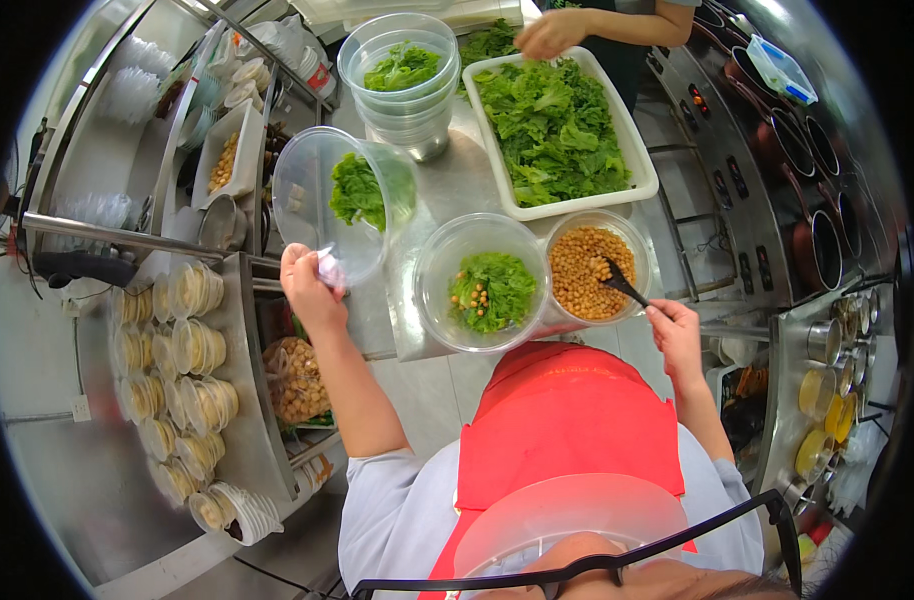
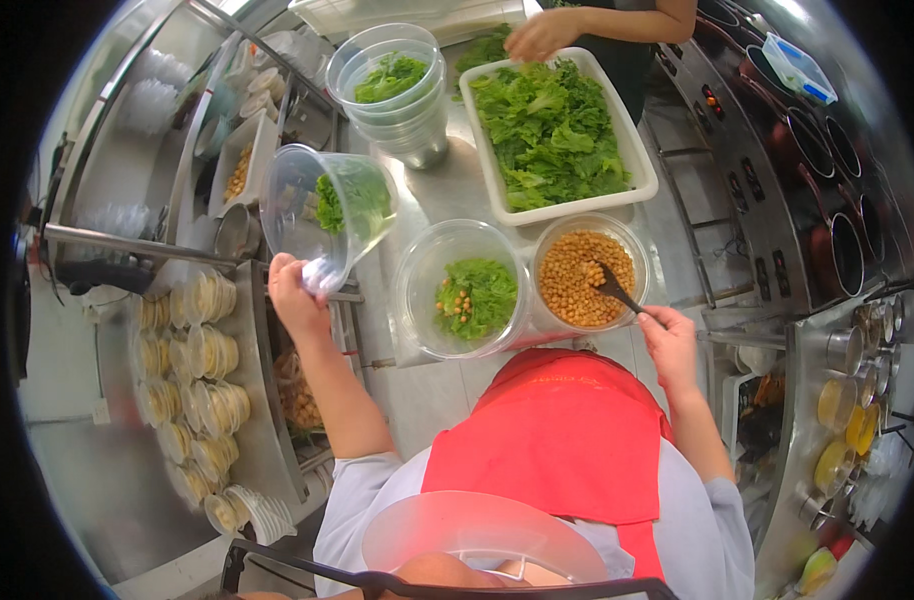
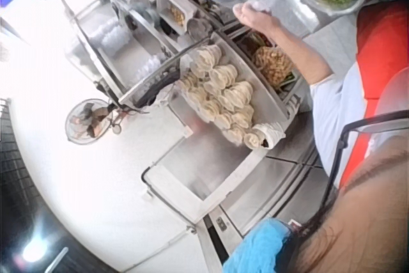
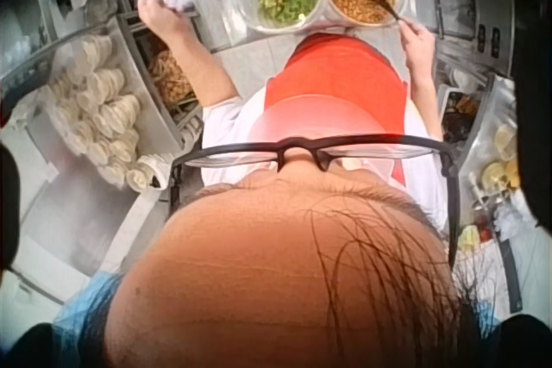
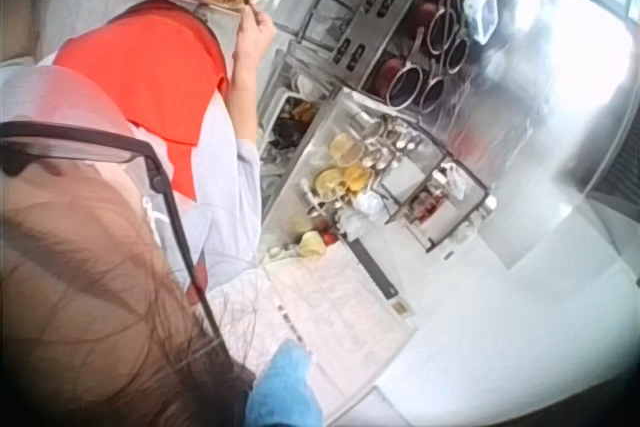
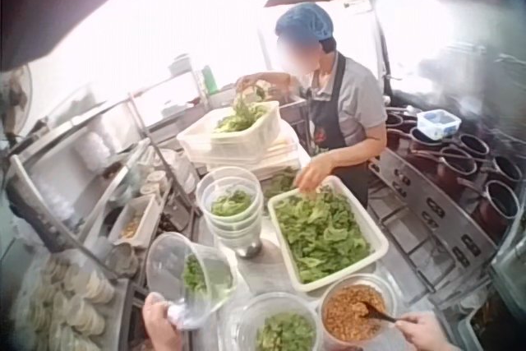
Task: The person places torn lettuce leaves into clear plastic bowls and adds a spoonful of chickpeas to each. The person repeats this process for multiple bowls, stacking them as they are filled.
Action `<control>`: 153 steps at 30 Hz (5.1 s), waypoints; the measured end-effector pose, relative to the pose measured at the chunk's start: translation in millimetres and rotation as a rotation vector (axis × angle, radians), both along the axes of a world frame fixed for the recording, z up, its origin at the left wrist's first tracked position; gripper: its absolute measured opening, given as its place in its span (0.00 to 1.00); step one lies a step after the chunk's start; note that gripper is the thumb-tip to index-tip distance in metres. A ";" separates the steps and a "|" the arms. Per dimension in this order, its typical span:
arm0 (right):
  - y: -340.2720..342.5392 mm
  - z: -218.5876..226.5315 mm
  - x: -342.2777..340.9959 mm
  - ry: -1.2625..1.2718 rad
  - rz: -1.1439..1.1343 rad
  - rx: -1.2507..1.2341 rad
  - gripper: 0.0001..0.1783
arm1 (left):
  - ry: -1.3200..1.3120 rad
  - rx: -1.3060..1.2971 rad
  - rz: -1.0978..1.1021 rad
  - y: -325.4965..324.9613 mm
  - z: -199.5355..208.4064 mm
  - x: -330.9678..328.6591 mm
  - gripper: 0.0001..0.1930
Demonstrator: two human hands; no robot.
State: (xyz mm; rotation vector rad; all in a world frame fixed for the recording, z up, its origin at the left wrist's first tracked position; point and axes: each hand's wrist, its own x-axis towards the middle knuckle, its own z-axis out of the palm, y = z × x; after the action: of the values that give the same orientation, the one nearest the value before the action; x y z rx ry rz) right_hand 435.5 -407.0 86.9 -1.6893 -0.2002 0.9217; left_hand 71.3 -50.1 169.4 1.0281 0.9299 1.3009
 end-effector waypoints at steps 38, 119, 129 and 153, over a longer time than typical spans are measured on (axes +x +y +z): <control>0.6 7.8 -7.6 0.117 -0.002 0.065 0.09 | 0.165 0.304 -0.244 94.8 89.0 117.4 0.10; -4.7 25.1 -2.3 -0.016 0.035 0.080 0.08 | -0.090 0.162 -0.048 117.5 56.7 108.6 0.12; 15.9 146.0 5.1 -0.141 0.039 0.282 0.12 | 0.983 0.264 -0.505 -32.8 95.2 45.7 0.08; 46.5 -1.7 -96.1 -1.065 0.514 -0.107 0.11 | -0.102 -0.667 -0.927 8.2 -189.9 54.8 0.28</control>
State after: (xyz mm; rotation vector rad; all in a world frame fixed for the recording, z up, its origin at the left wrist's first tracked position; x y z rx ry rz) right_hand 339.4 -360.5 85.2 -2.1290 -1.3555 0.2828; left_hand 126.0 -41.9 -20.5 0.6938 0.6000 0.2251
